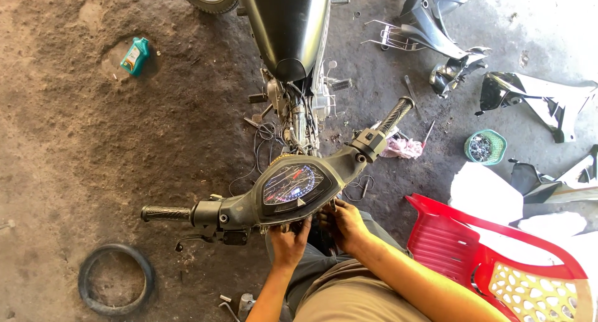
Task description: The person works on the handlebar and instrument cluster of a motorcycle, manipulating wires and components with their hands. The camera shakes significantly at times, obscuring the view of the task.
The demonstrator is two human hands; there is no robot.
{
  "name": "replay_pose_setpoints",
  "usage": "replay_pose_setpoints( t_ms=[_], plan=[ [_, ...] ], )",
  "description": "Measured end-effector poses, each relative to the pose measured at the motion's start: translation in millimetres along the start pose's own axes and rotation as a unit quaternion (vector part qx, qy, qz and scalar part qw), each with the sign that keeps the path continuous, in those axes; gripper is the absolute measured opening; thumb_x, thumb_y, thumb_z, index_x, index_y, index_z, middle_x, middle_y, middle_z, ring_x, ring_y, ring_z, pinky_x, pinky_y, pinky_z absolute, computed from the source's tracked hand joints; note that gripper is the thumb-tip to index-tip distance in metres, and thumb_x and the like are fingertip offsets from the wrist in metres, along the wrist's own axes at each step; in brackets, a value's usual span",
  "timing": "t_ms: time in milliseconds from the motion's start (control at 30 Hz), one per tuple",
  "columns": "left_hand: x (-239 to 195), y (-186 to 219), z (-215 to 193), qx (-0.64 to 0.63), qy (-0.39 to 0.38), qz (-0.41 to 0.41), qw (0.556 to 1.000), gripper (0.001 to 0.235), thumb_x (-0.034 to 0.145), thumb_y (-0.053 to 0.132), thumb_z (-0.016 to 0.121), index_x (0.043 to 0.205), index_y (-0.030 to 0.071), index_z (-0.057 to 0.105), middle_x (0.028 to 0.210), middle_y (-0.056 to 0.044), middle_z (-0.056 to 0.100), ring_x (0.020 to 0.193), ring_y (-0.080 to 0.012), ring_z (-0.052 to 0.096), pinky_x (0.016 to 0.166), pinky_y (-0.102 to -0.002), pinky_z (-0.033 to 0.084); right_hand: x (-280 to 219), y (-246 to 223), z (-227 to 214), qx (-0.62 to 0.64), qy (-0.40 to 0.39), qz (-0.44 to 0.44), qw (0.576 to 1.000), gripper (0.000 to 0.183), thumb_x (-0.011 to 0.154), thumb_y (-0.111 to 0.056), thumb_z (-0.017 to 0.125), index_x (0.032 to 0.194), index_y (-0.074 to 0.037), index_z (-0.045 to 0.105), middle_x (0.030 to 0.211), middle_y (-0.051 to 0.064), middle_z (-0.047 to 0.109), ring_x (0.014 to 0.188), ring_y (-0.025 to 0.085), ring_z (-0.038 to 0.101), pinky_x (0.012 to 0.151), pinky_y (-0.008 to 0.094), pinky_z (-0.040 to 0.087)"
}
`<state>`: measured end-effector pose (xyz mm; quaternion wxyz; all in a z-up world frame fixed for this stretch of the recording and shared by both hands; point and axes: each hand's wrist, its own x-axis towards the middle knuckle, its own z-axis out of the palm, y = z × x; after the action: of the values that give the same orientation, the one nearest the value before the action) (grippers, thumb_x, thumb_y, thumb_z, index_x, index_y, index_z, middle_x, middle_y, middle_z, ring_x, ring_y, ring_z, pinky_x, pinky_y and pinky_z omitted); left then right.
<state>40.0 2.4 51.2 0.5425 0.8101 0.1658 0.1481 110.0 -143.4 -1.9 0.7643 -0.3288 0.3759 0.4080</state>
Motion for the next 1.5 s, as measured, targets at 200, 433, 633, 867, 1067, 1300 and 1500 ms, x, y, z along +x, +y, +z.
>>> replay_pose_setpoints(
  t_ms=[200,433,633,867,1067,1300,1500],
  plan=[
    [-4.8,-10.4,5.7,0.066,0.017,0.010,0.998,0.027,0.085,0.014,0.080,0.108,0.002,0.075,0.111,-0.014,0.077,0.099,-0.0299,0.076,0.091,-0.040,0.057,8.6,6.3,-11.9,0.043,-0.070,-0.004,0.997,0.007,0.098,-0.001,0.055,0.100,-0.002,0.061,0.077,0.004,0.059,0.061,0.013,0.054,0.055,0.027,0.048],
    [-13.2,-28.4,10.3,0.179,0.032,0.072,0.981,0.032,0.079,0.017,0.083,0.106,0.001,0.075,0.110,-0.016,0.074,0.099,-0.0360,0.070,0.090,-0.047,0.054,-5.3,-3.1,3.7,0.015,-0.035,-0.013,0.999,0.008,0.099,-0.002,0.055,0.103,-0.001,0.062,0.080,0.006,0.062,0.062,0.013,0.057,0.056,0.027,0.050],
    [-16.1,-37.0,7.8,0.421,0.001,0.237,0.876,0.026,0.074,0.012,0.082,0.100,0.014,0.078,0.108,-0.016,0.072,0.097,-0.0390,0.069,0.083,-0.050,0.051,1.1,1.5,-8.0,-0.037,-0.022,-0.052,0.998,0.012,0.095,-0.002,0.064,0.107,0.002,0.064,0.086,0.011,0.070,0.067,0.017,0.065,0.062,0.030,0.057],
    [-14.5,-34.2,12.9,0.228,0.000,0.116,0.967,0.033,0.076,0.018,0.085,0.100,-0.002,0.074,0.104,-0.019,0.073,0.095,-0.0430,0.069,0.085,-0.050,0.055,-17.3,-7.9,13.8,-0.206,0.032,-0.143,0.968,0.023,0.086,-0.004,0.072,0.109,0.003,0.071,0.094,0.010,0.077,0.080,0.017,0.071,0.074,0.032,0.061],
    [-30.1,-55.5,14.3,0.248,-0.019,0.140,0.958,0.036,0.080,0.020,0.084,0.111,0.005,0.073,0.113,-0.015,0.075,0.104,-0.0396,0.070,0.092,-0.049,0.055,-9.9,-1.7,-1.3,-0.311,0.036,-0.218,0.924,0.020,0.084,-0.005,0.078,0.102,0.003,0.074,0.093,0.007,0.078,0.081,0.011,0.067,0.075,0.029,0.058],
    [-42.7,-64.9,20.8,0.225,-0.027,0.075,0.971,0.049,0.076,0.022,0.084,0.120,0.007,0.072,0.124,-0.016,0.070,0.115,-0.0409,0.065,0.102,-0.052,0.047,7.5,6.7,-35.7,-0.319,0.040,-0.193,0.927,0.019,0.081,-0.004,0.078,0.098,0.003,0.074,0.091,0.006,0.078,0.081,0.011,0.068,0.076,0.029,0.057],
    [-24.2,-34.6,13.3,0.212,-0.052,0.075,0.973,0.048,0.082,0.025,0.083,0.125,0.008,0.070,0.129,-0.015,0.069,0.121,-0.0384,0.064,0.107,-0.051,0.044,13.3,13.1,-53.1,-0.313,0.034,-0.205,0.927,0.016,0.082,-0.005,0.079,0.096,0.004,0.075,0.089,0.005,0.077,0.081,0.010,0.066,0.075,0.028,0.056]
  ],
)
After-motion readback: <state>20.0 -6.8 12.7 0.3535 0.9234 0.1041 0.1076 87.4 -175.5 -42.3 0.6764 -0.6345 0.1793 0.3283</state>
